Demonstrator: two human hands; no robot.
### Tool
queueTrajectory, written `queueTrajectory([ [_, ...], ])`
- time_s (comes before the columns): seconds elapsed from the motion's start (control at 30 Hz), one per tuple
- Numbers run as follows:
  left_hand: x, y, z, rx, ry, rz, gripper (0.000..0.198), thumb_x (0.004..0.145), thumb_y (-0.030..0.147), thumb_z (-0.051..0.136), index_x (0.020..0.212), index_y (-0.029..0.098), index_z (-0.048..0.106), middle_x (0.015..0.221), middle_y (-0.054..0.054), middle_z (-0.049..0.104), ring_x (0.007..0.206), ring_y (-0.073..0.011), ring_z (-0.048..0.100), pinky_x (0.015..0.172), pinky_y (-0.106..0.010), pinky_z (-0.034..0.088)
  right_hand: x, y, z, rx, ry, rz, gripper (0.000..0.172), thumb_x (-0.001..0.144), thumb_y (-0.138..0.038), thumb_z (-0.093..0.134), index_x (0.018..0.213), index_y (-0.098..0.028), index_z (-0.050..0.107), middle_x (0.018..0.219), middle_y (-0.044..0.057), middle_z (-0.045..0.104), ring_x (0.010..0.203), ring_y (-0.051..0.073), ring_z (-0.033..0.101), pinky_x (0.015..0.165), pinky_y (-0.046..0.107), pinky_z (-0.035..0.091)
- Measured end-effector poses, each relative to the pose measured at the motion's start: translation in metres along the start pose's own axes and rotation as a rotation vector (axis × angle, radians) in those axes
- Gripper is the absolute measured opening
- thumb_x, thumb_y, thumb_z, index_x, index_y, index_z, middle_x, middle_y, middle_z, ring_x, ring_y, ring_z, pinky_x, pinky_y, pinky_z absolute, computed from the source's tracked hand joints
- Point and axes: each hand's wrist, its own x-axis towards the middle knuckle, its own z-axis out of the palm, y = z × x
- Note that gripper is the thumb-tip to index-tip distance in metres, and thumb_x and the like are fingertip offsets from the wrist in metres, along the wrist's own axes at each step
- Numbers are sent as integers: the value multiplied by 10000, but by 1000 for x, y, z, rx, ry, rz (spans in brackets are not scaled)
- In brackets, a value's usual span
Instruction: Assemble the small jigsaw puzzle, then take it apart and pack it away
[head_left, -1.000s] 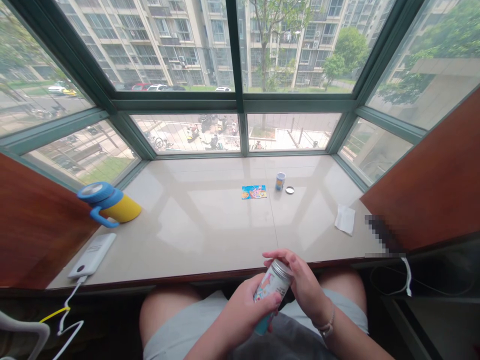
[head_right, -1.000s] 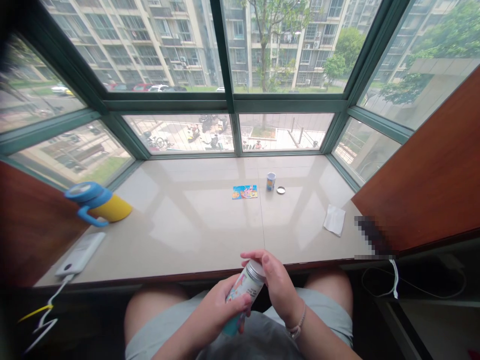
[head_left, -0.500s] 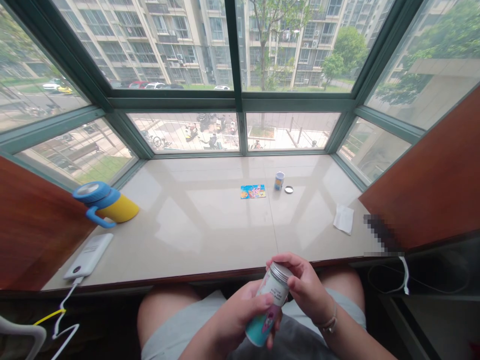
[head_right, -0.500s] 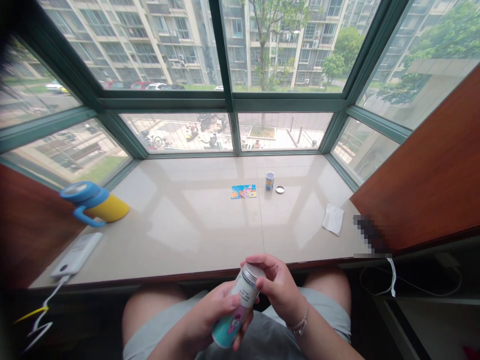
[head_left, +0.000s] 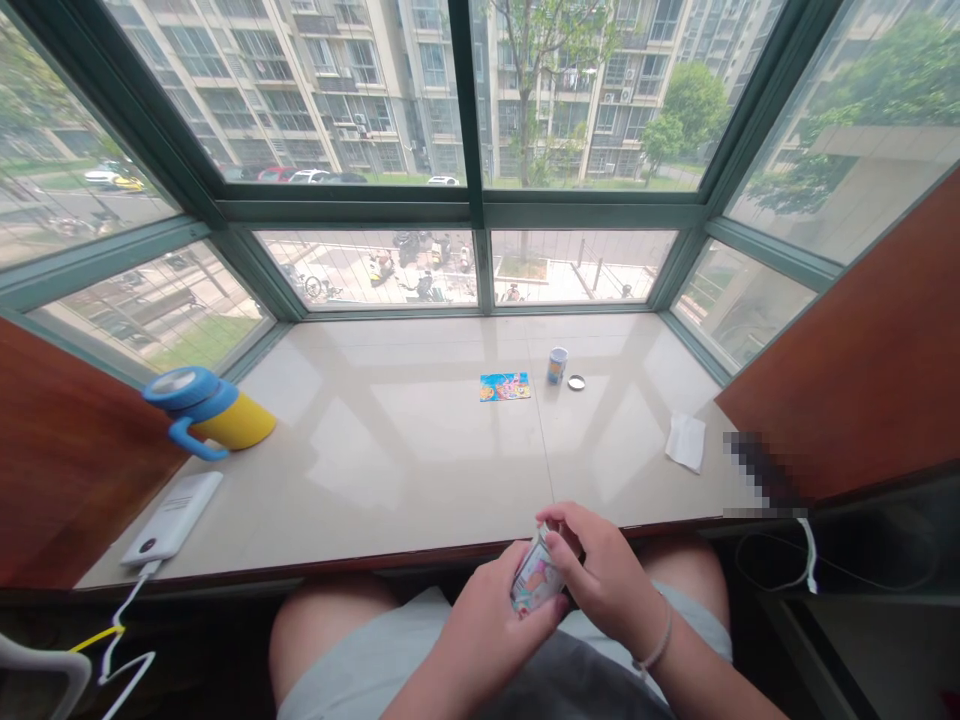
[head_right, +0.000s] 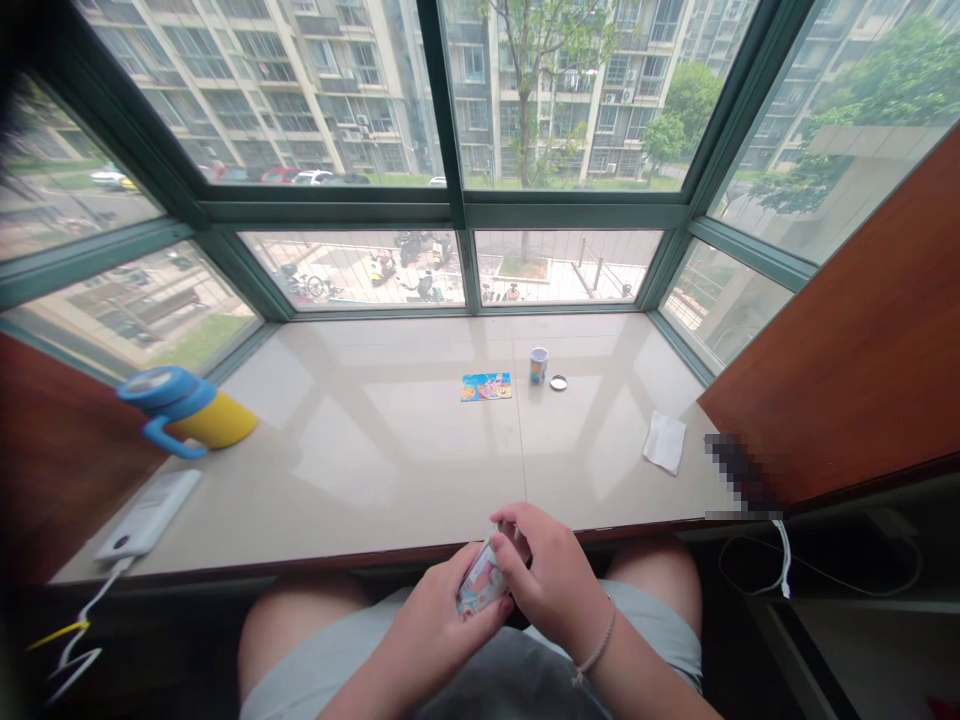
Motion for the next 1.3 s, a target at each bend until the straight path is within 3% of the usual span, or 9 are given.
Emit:
queueTrajectory([
  [0.1, 0, 0, -2, 393, 183, 58, 310, 876, 457, 648, 1093, 236, 643, 1022, -85, 709, 915, -259, 654, 787, -310, 449, 3, 6, 4, -325, -3, 53, 373, 1041, -539, 440, 980, -218, 619, 793, 25, 654, 728, 182, 604, 700, 296, 403],
  [0.23, -3, 0, -4, 471, 145, 108, 303, 841, 397, 674, 1108, 255, 660, 1011, -83, 718, 906, -264, 667, 775, -300, 433, -1, 16, 13, -370, -26, 80, 366, 1058, -513, 378, 895, -225, 534, 707, -4, 608, 648, 171, 576, 650, 284, 338],
  [0.4, -9, 12, -16, 324, -61, 70, 273, 807, 459, 708, 945, 228, 661, 865, -20, 706, 712, -177, 595, 650, -248, 389, -16, 19, 13, -287, 0, -50, 351, 1032, -512, 372, 903, -228, 533, 711, -1, 595, 638, 166, 558, 651, 284, 349],
  [0.53, -10, 11, -31, 134, -343, 36, 427, 752, 571, 756, 924, 191, 667, 795, 22, 650, 666, -131, 504, 601, -217, 383, -27, 20, 6, -265, -56, -347, 417, 974, -569, 362, 1004, -221, 589, 766, 38, 617, 666, 192, 552, 671, 315, 381],
  [0.7, -9, -3, -37, -43, -595, 4, 602, 710, 715, 746, 969, 173, 710, 759, 16, 600, 700, -150, 524, 622, -225, 440, -28, 16, 1, -298, -188, -629, 557, 991, -661, 270, 1083, -228, 608, 759, 44, 615, 621, 195, 478, 642, 343, 377],
  [0.93, 1, -31, -40, -108, -703, -46, 712, 635, 799, 757, 967, 170, 752, 755, 8, 604, 688, -150, 533, 643, -232, 487, -24, 14, 12, -414, -223, -730, 587, 1029, -668, 247, 1109, -223, 621, 734, 26, 574, 600, 182, 425, 589, 332, 338],
  [1.1, 11, -46, -38, -139, -886, -62, 771, 554, 858, 760, 853, 147, 730, 701, -11, 581, 627, -159, 509, 598, -283, 497, -25, 15, 13, -523, -244, -902, 319, 1039, -417, 416, 1216, -273, 638, 667, -5, 534, 553, 164, 380, 547, 318, 268],
  [1.2, 12, -38, -42, -125, -867, -70, 776, 584, 866, 734, 905, 160, 741, 742, -21, 610, 660, -183, 541, 636, -314, 514, -22, 17, 11, -559, -277, -919, 406, 1026, -513, 395, 1234, -270, 644, 682, 8, 548, 569, 175, 395, 555, 322, 280],
  [1.3, 6, -24, -49, -31, -742, -30, 666, 681, 758, 751, 1022, 186, 744, 835, -6, 656, 733, -175, 572, 704, -282, 502, -20, 20, 12, -564, -276, -815, 572, 985, -651, 338, 1191, -222, 655, 717, 35, 577, 594, 187, 435, 578, 328, 328],
])
